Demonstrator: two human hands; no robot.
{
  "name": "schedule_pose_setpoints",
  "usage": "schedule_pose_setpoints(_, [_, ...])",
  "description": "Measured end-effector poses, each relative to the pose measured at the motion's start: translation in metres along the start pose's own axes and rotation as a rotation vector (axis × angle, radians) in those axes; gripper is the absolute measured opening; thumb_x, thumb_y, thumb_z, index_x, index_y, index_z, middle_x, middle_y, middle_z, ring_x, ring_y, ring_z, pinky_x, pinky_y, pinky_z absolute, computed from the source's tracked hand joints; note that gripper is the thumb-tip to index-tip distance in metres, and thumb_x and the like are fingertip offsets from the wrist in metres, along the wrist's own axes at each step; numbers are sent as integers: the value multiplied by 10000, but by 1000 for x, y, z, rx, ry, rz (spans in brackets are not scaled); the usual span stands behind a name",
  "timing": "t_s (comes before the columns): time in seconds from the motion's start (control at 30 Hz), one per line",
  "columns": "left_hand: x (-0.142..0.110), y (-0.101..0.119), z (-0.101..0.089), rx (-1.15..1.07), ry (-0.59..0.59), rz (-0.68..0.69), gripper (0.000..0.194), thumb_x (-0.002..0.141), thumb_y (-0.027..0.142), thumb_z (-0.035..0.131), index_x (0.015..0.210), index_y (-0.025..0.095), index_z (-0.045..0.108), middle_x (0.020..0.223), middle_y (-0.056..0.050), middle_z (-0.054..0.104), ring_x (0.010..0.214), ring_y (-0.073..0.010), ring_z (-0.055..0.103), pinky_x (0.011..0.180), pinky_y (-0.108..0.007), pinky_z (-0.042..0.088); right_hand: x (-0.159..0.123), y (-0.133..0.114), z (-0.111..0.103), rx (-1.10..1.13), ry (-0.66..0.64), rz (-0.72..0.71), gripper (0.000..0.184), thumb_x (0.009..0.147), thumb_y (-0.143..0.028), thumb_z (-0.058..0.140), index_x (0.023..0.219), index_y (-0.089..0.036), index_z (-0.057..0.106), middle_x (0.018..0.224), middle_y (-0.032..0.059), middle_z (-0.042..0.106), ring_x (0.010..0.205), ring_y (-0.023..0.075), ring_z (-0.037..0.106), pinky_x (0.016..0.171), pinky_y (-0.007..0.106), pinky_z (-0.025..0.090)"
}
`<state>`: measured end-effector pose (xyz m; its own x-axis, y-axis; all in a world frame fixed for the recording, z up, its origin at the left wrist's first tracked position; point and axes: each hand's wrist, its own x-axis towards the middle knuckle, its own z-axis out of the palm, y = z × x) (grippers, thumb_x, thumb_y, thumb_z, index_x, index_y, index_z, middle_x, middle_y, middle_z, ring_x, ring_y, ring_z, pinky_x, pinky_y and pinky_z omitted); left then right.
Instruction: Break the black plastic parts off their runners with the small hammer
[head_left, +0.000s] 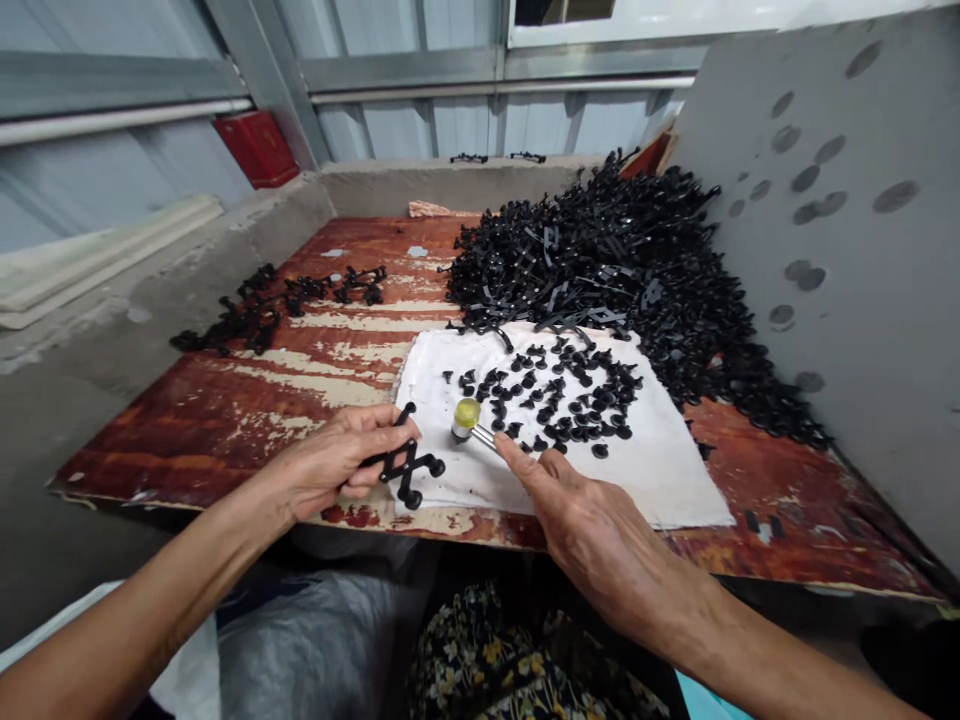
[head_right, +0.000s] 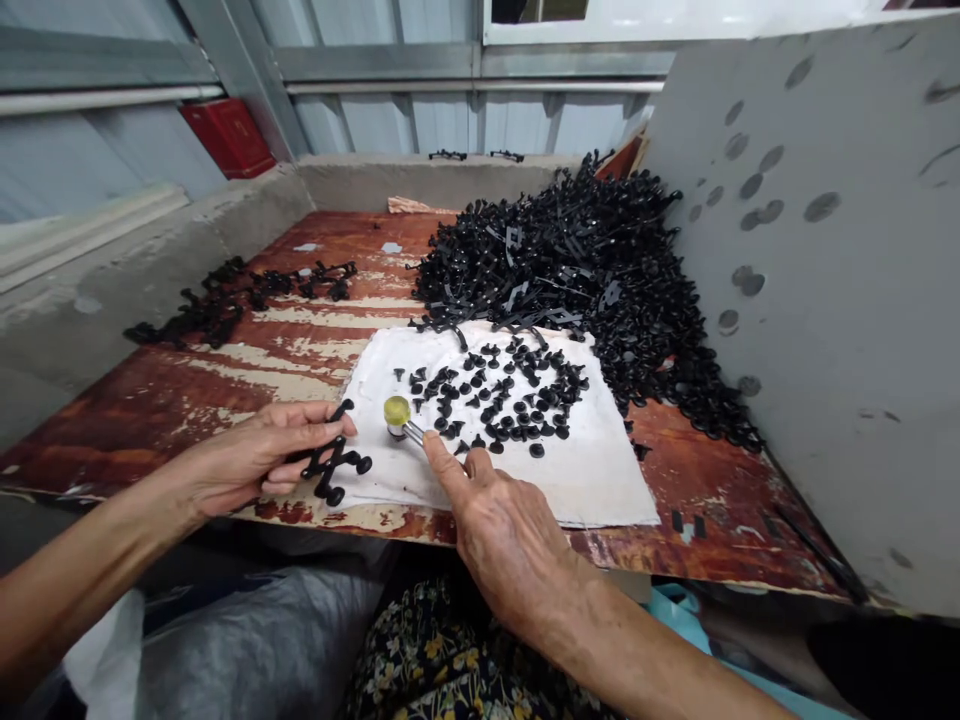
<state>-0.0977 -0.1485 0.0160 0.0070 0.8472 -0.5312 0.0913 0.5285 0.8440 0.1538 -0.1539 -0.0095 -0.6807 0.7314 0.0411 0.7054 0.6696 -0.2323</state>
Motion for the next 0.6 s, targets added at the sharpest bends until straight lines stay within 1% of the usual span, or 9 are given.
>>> schedule_pose_setpoints(0.1, [-2,-9,-3,92,2,68,477,601,525,805,783,141,589,572,38,551,388,-9,331,356,-129,214,8,-7,2,53,-43,7,785,781,31,407,1539,-146,304,1044,172,713,648,221,705,641,404,612])
schedule_pose_setpoints(0.17, [-4,-11,-3,152,5,83,486,624,560,776,783,137,598,575,34,550,419,-24,370,375,-131,234,12,-8,6,173,-14,-10,731,821,6,405,1530,-155,328,1068,166,722,723,225,721,705,416,616])
schedule_pose_setpoints(0.2, [-5,-12,-3,169,5,79,488,631,570,767,784,137,602,577,34,546,431,-30,381,380,-132,230,13,-7,8,249,28,-23,688,845,-9,396,1517,-149,355,1084,168,725,788,231,729,749,421,615])
schedule_pose_setpoints(0.27, [-6,-11,0,171,-8,68,476,632,562,766,791,139,615,582,37,537,453,-42,403,391,-135,231,14,-4,12,399,166,-35,596,896,-47,373,1483,-136,417,1154,173,718,954,242,724,855,433,595])
schedule_pose_setpoints(0.33, [-5,-9,5,129,-26,67,424,637,516,774,781,147,623,599,39,536,489,-54,436,418,-139,269,12,1,14,513,314,-15,533,934,-88,368,1455,-145,463,1265,158,681,1125,240,673,967,441,544])
schedule_pose_setpoints(0.4, [-4,-6,12,93,-32,59,337,655,440,776,724,153,611,625,36,542,533,-64,467,465,-145,329,8,4,15,581,401,26,501,951,-123,395,1441,-166,487,1361,129,624,1233,230,606,1041,438,484])
schedule_pose_setpoints(0.5, [-1,-1,21,111,-28,28,276,691,352,752,639,158,562,626,37,523,557,-72,472,491,-149,345,-3,6,17,632,409,87,488,957,-144,425,1437,-191,496,1373,95,608,1246,213,588,1042,406,475])
schedule_pose_setpoints(0.6, [1,2,26,155,-43,21,273,709,343,725,616,162,542,598,43,494,534,-74,433,466,-151,306,-12,5,22,652,407,114,483,949,-136,440,1424,-185,512,1350,91,623,1227,203,599,1028,375,482])
